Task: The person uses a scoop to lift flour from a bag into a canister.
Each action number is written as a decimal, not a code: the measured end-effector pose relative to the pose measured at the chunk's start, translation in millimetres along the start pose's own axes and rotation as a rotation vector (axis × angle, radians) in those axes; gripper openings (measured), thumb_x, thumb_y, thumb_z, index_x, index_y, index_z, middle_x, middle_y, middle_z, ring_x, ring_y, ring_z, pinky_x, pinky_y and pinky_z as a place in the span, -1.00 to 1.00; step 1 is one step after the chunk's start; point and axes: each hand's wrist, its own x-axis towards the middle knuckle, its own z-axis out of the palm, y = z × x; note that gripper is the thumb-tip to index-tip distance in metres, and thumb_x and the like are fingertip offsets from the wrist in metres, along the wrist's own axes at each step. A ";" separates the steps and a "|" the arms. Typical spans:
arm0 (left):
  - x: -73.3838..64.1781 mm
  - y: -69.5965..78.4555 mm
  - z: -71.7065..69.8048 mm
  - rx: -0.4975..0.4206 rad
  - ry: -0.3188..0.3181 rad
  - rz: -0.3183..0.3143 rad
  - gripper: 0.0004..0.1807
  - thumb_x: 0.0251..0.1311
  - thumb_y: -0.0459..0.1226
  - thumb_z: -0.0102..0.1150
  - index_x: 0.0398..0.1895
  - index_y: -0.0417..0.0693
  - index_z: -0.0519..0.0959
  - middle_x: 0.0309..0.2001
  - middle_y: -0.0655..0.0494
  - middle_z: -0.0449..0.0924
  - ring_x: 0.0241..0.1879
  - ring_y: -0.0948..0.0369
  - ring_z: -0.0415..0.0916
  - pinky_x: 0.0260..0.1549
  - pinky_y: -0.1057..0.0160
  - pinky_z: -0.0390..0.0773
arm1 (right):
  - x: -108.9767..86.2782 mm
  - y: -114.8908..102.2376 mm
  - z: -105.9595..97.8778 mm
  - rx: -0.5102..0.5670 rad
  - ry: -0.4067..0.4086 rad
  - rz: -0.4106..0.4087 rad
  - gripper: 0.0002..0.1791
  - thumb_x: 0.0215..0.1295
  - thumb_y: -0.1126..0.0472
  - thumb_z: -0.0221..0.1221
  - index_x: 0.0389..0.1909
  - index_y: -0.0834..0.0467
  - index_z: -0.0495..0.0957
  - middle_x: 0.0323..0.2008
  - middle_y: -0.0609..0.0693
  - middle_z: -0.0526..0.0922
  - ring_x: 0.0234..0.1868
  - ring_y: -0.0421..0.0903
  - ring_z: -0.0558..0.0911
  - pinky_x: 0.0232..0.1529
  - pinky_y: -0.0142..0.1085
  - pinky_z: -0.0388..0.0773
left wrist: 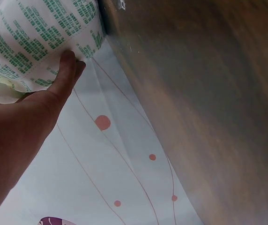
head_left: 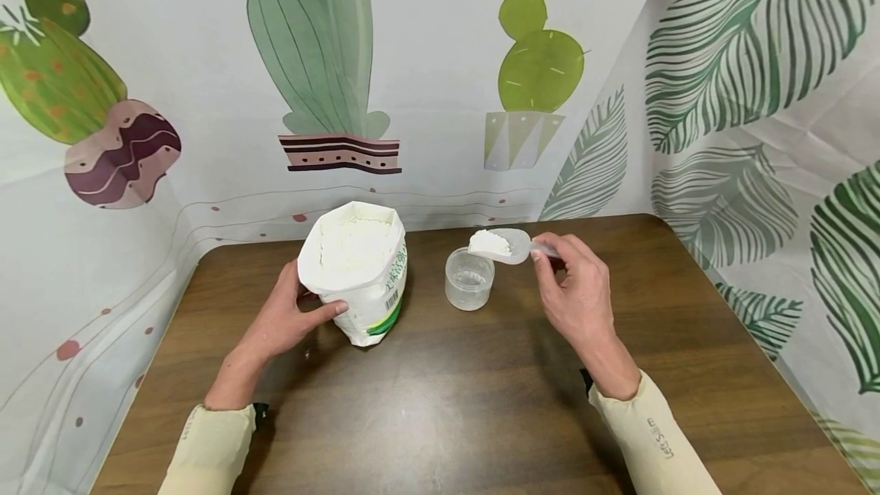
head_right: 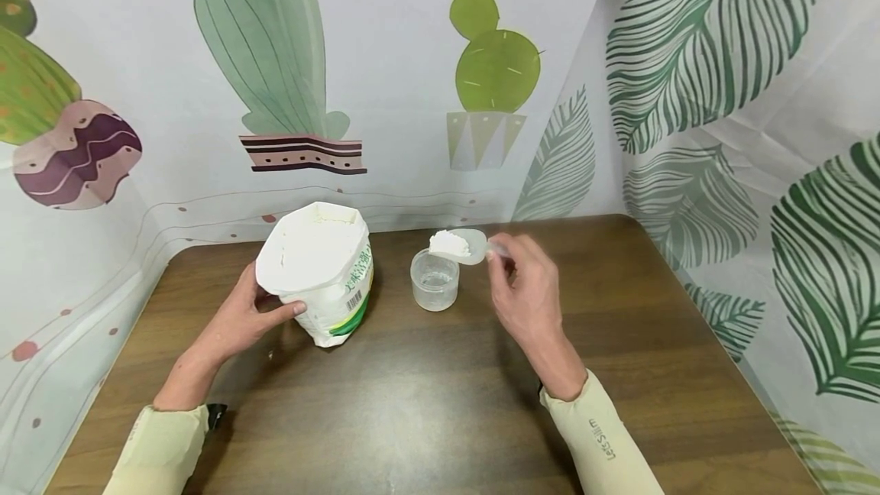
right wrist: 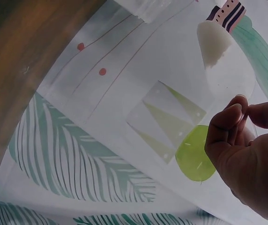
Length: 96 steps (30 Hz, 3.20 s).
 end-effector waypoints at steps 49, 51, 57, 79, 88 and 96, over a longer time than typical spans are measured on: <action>-2.1 0.3 -1.0 0.027 -0.004 -0.052 -0.01 0.22 -0.17 0.58 0.61 0.11 0.17 0.37 0.00 0.25 0.27 0.15 0.31 0.17 -0.01 0.58 | -7.9 10.9 18.4 -0.052 -0.146 -0.009 -0.92 0.41 0.38 0.32 -0.14 0.26 0.73 -0.32 0.04 0.65 -0.40 -0.11 0.56 -0.38 -0.32 0.52; -1.7 0.3 -1.2 0.032 0.000 -0.051 0.00 0.22 -0.16 0.59 0.62 0.11 0.16 0.38 0.00 0.25 0.27 0.15 0.29 0.17 -0.02 0.57 | -7.5 11.4 18.8 -0.053 -0.152 -0.012 -0.92 0.42 0.38 0.32 -0.14 0.26 0.73 -0.33 0.04 0.65 -0.40 -0.12 0.55 -0.38 -0.30 0.52; -0.9 0.8 -1.0 0.035 0.002 -0.037 -0.01 0.21 -0.17 0.59 0.61 0.11 0.18 0.37 0.00 0.26 0.26 0.15 0.30 0.16 0.03 0.58 | -8.0 13.9 22.1 -0.050 -0.160 -0.033 -0.91 0.41 0.42 0.31 -0.13 0.27 0.73 -0.34 0.04 0.65 -0.42 -0.11 0.54 -0.41 -0.30 0.50; -4.1 0.1 0.0 0.019 -0.007 -0.045 -0.01 0.21 -0.19 0.59 0.61 0.08 0.17 0.36 -0.01 0.27 0.25 0.12 0.35 0.14 0.18 0.59 | -9.8 13.1 33.3 -0.058 -0.210 -0.054 -0.89 0.41 0.42 0.32 -0.10 0.33 0.72 -0.31 0.06 0.64 -0.36 -0.09 0.57 -0.37 -0.24 0.56; -2.4 -0.2 0.3 0.033 -0.011 -0.037 0.01 0.22 -0.18 0.59 0.62 0.09 0.15 0.37 -0.01 0.25 0.27 0.14 0.30 0.16 0.07 0.59 | -8.8 11.0 37.3 -0.067 -0.241 -0.067 -0.89 0.43 0.40 0.31 -0.09 0.33 0.71 -0.28 0.09 0.64 -0.34 0.06 0.61 -0.34 -0.17 0.58; -2.1 0.8 -0.5 0.038 -0.006 -0.047 0.02 0.21 -0.17 0.59 0.62 0.08 0.14 0.38 -0.01 0.25 0.27 0.14 0.30 0.16 0.08 0.57 | -7.2 10.1 39.5 -0.100 -0.245 -0.100 -0.89 0.41 0.42 0.30 -0.10 0.33 0.71 -0.32 0.07 0.60 -0.38 -0.05 0.56 -0.37 -0.19 0.55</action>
